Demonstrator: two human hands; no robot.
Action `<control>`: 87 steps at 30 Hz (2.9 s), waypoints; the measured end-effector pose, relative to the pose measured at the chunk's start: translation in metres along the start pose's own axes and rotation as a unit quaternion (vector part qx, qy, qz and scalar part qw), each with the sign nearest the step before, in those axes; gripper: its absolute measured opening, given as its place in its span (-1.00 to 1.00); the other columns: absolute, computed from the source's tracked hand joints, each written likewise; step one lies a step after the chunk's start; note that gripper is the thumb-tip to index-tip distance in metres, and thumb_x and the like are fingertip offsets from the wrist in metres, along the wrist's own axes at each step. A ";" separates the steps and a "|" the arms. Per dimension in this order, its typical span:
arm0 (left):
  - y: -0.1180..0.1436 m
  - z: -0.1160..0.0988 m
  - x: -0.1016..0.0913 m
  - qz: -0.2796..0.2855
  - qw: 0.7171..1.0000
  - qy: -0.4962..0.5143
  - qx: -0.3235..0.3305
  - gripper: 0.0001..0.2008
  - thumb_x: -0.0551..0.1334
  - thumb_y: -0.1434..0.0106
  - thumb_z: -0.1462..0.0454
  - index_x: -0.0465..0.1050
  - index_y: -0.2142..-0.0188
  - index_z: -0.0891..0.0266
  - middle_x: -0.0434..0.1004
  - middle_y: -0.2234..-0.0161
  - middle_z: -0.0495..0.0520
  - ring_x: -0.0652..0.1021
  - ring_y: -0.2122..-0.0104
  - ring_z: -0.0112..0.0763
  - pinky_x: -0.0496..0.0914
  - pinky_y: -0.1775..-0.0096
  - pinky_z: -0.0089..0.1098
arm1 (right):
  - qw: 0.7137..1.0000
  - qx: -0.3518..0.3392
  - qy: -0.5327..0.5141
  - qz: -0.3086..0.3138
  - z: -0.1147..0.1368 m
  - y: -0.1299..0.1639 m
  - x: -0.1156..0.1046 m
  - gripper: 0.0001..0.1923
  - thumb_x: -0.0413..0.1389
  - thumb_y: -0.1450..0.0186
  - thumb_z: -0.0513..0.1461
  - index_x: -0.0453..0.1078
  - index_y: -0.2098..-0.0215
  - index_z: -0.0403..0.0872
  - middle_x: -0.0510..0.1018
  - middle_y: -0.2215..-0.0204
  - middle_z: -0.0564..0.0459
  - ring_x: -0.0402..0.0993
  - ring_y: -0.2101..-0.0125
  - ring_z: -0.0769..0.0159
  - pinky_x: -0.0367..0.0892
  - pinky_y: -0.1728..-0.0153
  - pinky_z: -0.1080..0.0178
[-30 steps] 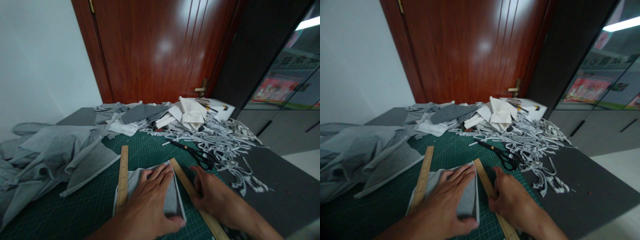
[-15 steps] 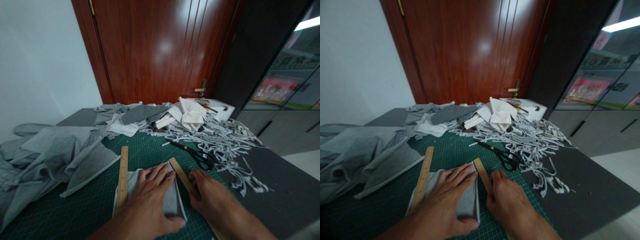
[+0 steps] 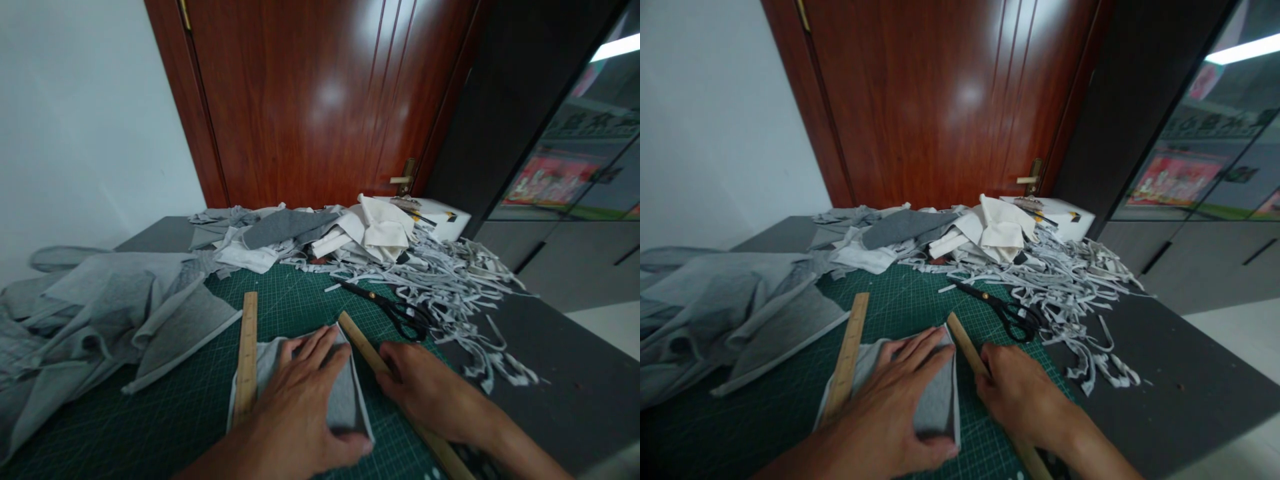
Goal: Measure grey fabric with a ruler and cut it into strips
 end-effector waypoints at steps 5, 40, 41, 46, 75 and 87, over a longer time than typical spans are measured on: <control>-0.003 0.000 0.000 -0.011 1.000 0.012 0.007 0.04 0.46 -0.08 -0.11 0.16 -0.47 0.05 -0.06 -0.55 0.18 0.07 -0.50 0.12 -0.04 -0.42 0.23 | 0.951 -0.046 -0.304 -0.021 0.027 -0.010 -0.007 -0.57 0.00 -0.49 0.09 0.36 0.33 -0.04 0.42 0.45 0.10 0.30 0.47 0.30 0.20 0.44 0.27; 0.001 -0.018 -0.017 -0.066 0.996 0.030 0.061 -0.25 0.38 -0.14 0.21 0.33 -0.34 0.00 0.33 -0.39 0.16 0.27 -0.41 0.02 0.08 -0.40 0.05 | 0.963 -0.227 -0.054 -0.132 0.067 0.016 0.032 -0.58 0.04 -0.51 -0.22 0.20 -0.31 -0.08 0.48 -0.17 -0.26 0.41 -0.20 -0.11 0.36 -0.26 -0.24; 0.002 -0.018 -0.018 -0.064 0.996 0.029 0.059 -0.24 0.36 -0.14 0.25 0.32 -0.35 -0.01 0.32 -0.40 0.15 0.26 -0.42 0.01 0.08 -0.40 0.06 | 0.964 -0.227 -0.045 -0.134 0.067 0.016 0.033 -0.55 0.04 -0.51 -0.21 0.19 -0.34 -0.10 0.46 -0.21 -0.28 0.39 -0.23 -0.12 0.34 -0.28 -0.25; 0.006 -0.014 -0.020 -0.013 0.997 0.021 0.076 -0.22 0.29 -0.17 0.28 0.26 -0.40 0.04 0.22 -0.47 0.17 0.17 -0.47 0.04 -0.01 -0.44 0.12 | 0.967 -0.218 0.016 -0.127 0.065 0.015 0.041 -0.40 0.02 -0.53 -0.18 0.09 -0.45 -0.26 0.33 -0.39 -0.40 0.22 -0.40 -0.19 0.20 -0.39 -0.32; 0.011 -0.011 0.004 -0.018 1.000 -0.010 0.024 -0.50 0.20 -0.30 0.31 0.40 -0.24 0.10 0.32 -0.40 0.15 0.33 -0.38 0.04 0.23 -0.37 0.19 | 0.979 -0.194 0.058 -0.023 0.041 0.011 0.030 -0.27 0.10 -0.46 -0.23 0.06 -0.55 -0.14 0.18 -0.50 -0.20 -0.02 -0.51 -0.13 0.00 -0.44 -0.36; 0.023 -0.009 0.010 -0.089 0.986 -0.092 0.109 -0.35 0.26 -0.25 0.34 0.29 -0.34 0.17 0.24 -0.46 0.21 0.26 -0.43 0.05 0.23 -0.38 0.13 | 0.975 -0.207 0.081 -0.004 0.029 0.006 0.031 -0.25 0.07 -0.54 -0.12 -0.10 -0.59 0.00 -0.01 -0.57 -0.06 -0.14 -0.54 -0.05 0.00 -0.48 -0.24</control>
Point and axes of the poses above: each hand's wrist, its own y-axis away from the middle knuckle, its own x-axis out of the palm, z = x × y, the point moved 9 cm from there along -y, towards the middle knuckle
